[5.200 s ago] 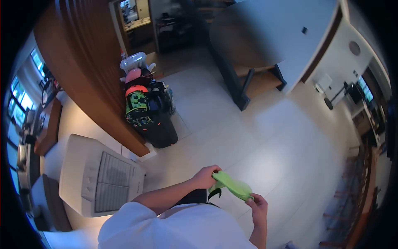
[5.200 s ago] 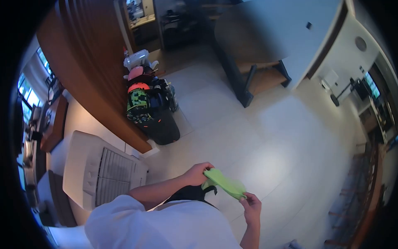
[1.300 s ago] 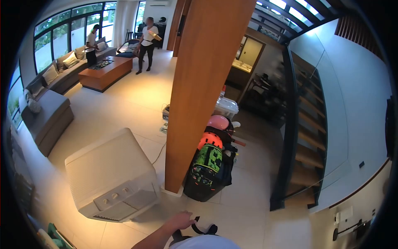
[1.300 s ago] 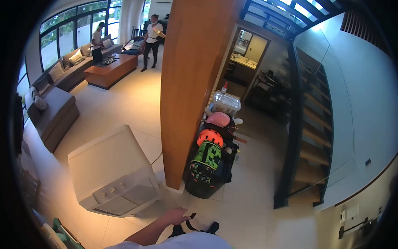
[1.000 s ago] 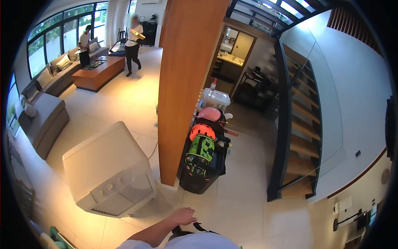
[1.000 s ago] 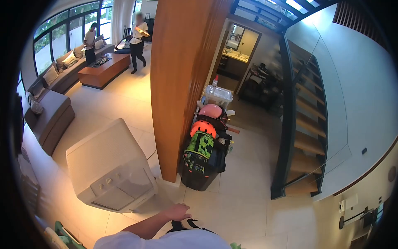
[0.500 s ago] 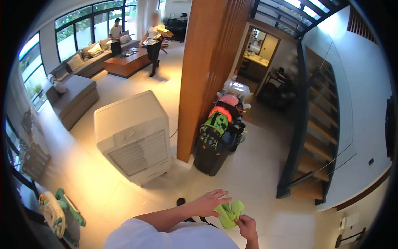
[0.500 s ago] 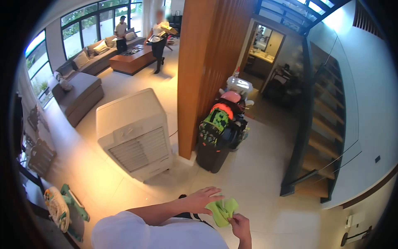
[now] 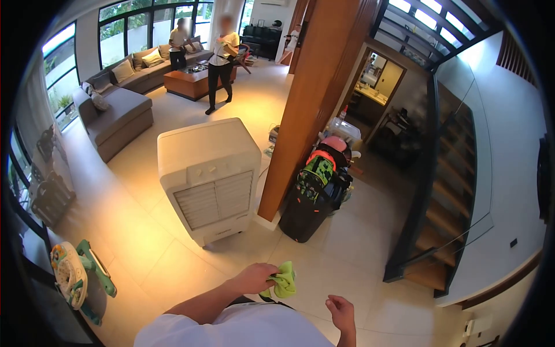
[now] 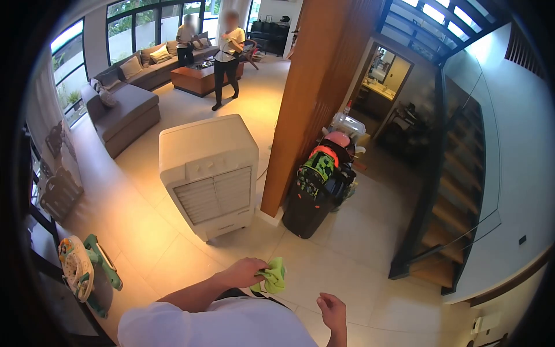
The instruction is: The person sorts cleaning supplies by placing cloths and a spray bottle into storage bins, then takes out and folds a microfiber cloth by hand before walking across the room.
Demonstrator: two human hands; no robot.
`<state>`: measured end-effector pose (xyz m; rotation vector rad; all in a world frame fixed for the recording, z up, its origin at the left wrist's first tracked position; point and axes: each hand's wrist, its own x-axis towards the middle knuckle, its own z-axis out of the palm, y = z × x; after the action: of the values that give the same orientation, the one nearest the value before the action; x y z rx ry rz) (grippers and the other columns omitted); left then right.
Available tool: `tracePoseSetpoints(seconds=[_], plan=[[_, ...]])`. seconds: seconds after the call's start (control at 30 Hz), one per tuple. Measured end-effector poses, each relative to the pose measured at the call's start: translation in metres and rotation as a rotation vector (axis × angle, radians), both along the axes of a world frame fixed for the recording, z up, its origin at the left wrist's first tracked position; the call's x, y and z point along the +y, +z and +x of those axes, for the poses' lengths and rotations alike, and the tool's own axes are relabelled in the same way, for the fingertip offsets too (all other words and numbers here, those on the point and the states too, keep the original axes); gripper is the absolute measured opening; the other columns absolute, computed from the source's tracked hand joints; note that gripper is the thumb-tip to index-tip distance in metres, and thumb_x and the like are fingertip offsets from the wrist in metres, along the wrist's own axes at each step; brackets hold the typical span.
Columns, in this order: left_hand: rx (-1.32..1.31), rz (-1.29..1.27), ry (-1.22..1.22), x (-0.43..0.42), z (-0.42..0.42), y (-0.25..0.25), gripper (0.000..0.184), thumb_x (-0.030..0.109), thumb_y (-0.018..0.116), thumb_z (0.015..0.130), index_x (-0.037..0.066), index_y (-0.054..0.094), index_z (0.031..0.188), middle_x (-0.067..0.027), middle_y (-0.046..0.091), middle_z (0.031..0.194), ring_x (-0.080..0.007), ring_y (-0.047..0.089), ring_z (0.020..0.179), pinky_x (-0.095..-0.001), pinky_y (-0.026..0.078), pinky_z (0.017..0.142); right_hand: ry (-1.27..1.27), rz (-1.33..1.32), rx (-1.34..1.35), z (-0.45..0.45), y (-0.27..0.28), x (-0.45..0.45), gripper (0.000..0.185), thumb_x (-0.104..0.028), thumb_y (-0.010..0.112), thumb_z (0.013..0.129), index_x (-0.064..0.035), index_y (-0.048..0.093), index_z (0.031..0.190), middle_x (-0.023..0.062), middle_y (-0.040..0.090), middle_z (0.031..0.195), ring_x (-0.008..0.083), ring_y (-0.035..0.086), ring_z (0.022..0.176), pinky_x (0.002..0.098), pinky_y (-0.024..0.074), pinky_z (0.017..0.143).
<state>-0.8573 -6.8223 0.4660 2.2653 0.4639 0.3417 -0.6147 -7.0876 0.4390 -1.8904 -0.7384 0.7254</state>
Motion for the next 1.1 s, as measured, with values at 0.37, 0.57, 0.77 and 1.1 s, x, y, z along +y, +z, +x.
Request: tracePoseSetpoints(seconds=[0.37,0.57,0.77,1.1], plan=[[0.083,0.010,0.219,0.159,-0.202,-0.018,0.033,0.020,0.072,0.081,0.008,0.068,0.111,-0.0158,0.069,0.102,-0.0377,0.065,0.097,-0.0471,0.052,0.084,0.204,-0.658,0.231,-0.131,-0.179,0.095,0.053,-0.050,0.061,0.096,0.0002,0.069,0.112,0.0113,0.073,0.098,0.0222,0.070,0.087,0.0374,0.0546,0.085],[0.114,0.037,0.471,0.236,-0.309,0.014,0.029,0.016,0.074,0.080,0.005,0.068,0.106,-0.0155,0.070,0.098,-0.0372,0.065,0.096,-0.0460,0.053,0.083,0.295,-0.703,0.654,-0.171,-0.173,0.216,0.057,-0.054,0.059,0.096,-0.0007,0.067,0.114,0.0121,0.072,0.105,0.0235,0.069,0.093,0.0393,0.0531,0.089],[0.177,0.018,0.708,0.266,-0.367,0.013,0.023,0.019,0.072,0.083,0.005,0.070,0.101,-0.0168,0.070,0.093,-0.0374,0.065,0.094,-0.0459,0.053,0.082,0.450,-0.837,0.790,-0.169,-0.196,0.335,0.061,-0.059,0.057,0.096,-0.0015,0.065,0.116,0.0129,0.070,0.113,0.0248,0.068,0.098,0.0413,0.0517,0.093],[0.203,-0.186,1.316,0.246,-0.447,-0.015,0.026,0.018,0.076,0.079,0.002,0.068,0.098,-0.0196,0.070,0.087,-0.0390,0.069,0.084,-0.0442,0.055,0.073,0.724,-1.127,0.466,-0.214,-0.291,0.539,0.060,-0.058,0.062,0.093,-0.0072,0.062,0.125,0.0115,0.069,0.113,0.0226,0.066,0.090,0.0409,0.0548,0.078]])
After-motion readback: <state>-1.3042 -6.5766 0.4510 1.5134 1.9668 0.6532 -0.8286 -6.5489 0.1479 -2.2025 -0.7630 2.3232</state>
